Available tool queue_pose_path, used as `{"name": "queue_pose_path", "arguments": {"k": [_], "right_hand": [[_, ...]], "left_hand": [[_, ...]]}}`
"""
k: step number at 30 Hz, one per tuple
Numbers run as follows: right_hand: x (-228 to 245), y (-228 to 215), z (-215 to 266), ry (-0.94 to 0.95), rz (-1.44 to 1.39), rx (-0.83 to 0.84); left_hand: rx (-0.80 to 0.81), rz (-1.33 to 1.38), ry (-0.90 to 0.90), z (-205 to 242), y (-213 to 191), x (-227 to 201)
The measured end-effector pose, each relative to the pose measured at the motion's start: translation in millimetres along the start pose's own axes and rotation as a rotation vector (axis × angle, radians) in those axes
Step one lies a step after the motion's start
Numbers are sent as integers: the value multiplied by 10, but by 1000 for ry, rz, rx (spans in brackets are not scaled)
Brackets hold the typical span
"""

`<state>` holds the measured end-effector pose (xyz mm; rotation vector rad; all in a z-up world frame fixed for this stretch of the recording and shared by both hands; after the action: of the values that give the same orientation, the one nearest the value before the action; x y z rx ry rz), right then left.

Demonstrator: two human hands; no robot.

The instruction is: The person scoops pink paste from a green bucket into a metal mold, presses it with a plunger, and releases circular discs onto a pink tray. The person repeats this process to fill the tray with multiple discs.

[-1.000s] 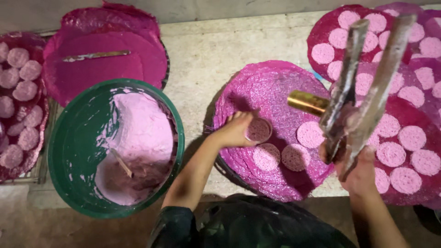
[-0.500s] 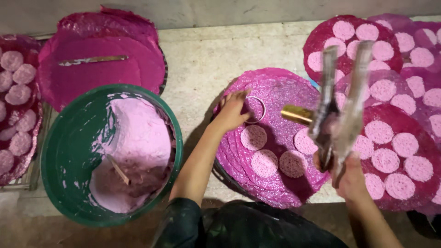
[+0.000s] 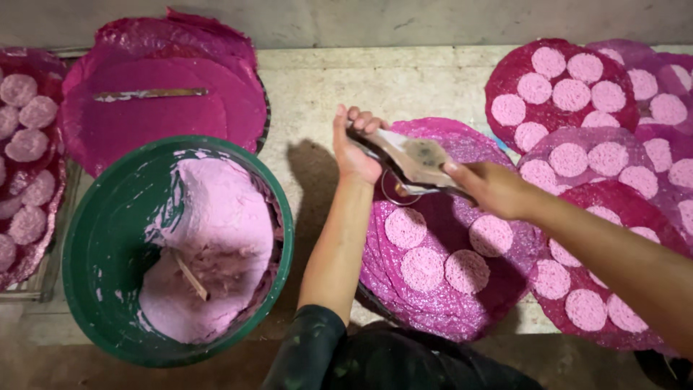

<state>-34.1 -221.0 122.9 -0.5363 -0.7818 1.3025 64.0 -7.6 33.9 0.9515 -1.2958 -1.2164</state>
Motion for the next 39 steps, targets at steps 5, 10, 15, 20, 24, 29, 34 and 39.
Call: {"name": "queue_pose_path", "arguments": {"k": [5, 10, 15, 20, 24, 29, 34, 39], "right_hand": [[183, 107, -128, -99, 19, -70], [56, 90, -74, -22, 96, 23], [-2, -93, -21, 59, 150, -116], [85, 39, -184, 42, 104, -211], [186, 211, -253, -171, 38, -388], [15, 312, -242, -52, 69, -117], [-211, 92, -280, 23, 225, -180], [-122, -152, -80, -329, 55, -713]], "left_hand": [[36, -34, 57, 11, -148, -222], [-46, 56, 54, 71, -400, -55], [-36, 37, 66, -125, -404, 141], [49, -95, 89, -280, -210, -40], [54, -144, 93, -231, -160, -227], [-83, -89, 110, -93, -470, -148], [-99, -55, 172, -266, -576, 154], [82, -178, -21, -171, 194, 142]]}}
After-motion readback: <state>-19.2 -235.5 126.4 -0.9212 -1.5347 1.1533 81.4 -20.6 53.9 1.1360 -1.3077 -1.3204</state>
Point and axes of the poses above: each hand's wrist, its own z-axis away from the middle knuckle, its own y-axis out of the palm, x = y × z, the point moved 3 cm from there along -z, towards the middle knuckle, and after that the axes turned 14 degrees about z, right-handed, at the moved point
